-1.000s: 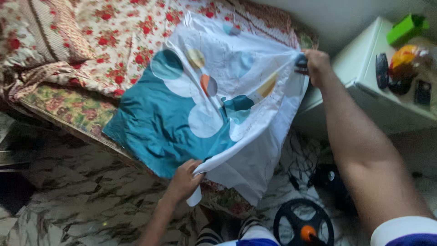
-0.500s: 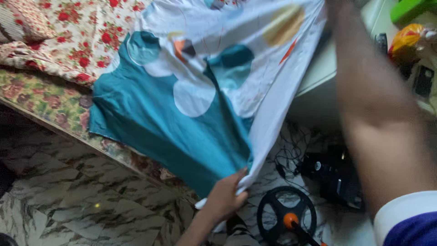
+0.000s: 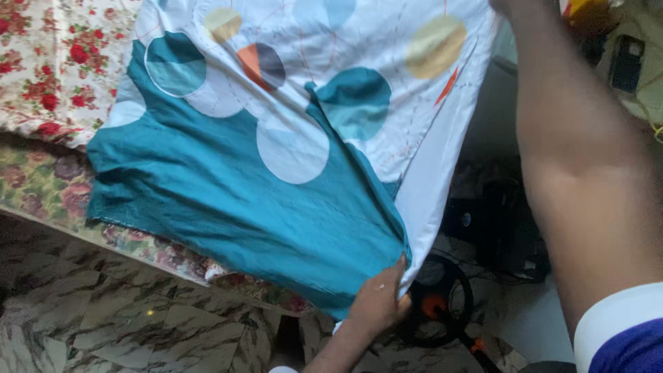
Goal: The person spreads a sheet over a bed, folds it, and then stuffs it into a pillowcase before gathering items of clothing from the floor and walking away.
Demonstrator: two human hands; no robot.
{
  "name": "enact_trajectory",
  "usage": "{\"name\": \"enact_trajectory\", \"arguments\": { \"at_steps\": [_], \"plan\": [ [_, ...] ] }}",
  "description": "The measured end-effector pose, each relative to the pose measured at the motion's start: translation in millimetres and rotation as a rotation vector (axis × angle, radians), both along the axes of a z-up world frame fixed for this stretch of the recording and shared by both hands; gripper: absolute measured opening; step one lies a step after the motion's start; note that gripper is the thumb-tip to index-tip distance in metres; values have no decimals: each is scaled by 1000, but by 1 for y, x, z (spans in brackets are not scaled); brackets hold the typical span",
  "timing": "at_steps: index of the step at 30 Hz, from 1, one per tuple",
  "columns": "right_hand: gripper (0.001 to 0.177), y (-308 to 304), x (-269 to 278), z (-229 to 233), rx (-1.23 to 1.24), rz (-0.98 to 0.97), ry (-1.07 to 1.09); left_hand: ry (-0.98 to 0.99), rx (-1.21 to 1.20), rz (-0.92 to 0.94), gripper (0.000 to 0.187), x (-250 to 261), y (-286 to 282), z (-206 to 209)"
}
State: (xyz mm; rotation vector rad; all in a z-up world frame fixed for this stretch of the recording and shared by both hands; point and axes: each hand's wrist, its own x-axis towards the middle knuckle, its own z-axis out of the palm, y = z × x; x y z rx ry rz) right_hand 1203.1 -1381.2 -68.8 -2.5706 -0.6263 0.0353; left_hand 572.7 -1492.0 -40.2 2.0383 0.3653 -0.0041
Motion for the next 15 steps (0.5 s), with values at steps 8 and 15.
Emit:
{"name": "enact_trajectory", "arguments": {
  "at_steps": [8, 15],
  "plan": [
    [24, -32, 1, -53, -291, 18, -72, 337, -193, -228, 90, 41, -59, -40],
    [60, -40, -63, -59, -243, 118, -82, 248, -289, -453, 68, 33, -110, -88]
  ]
}}
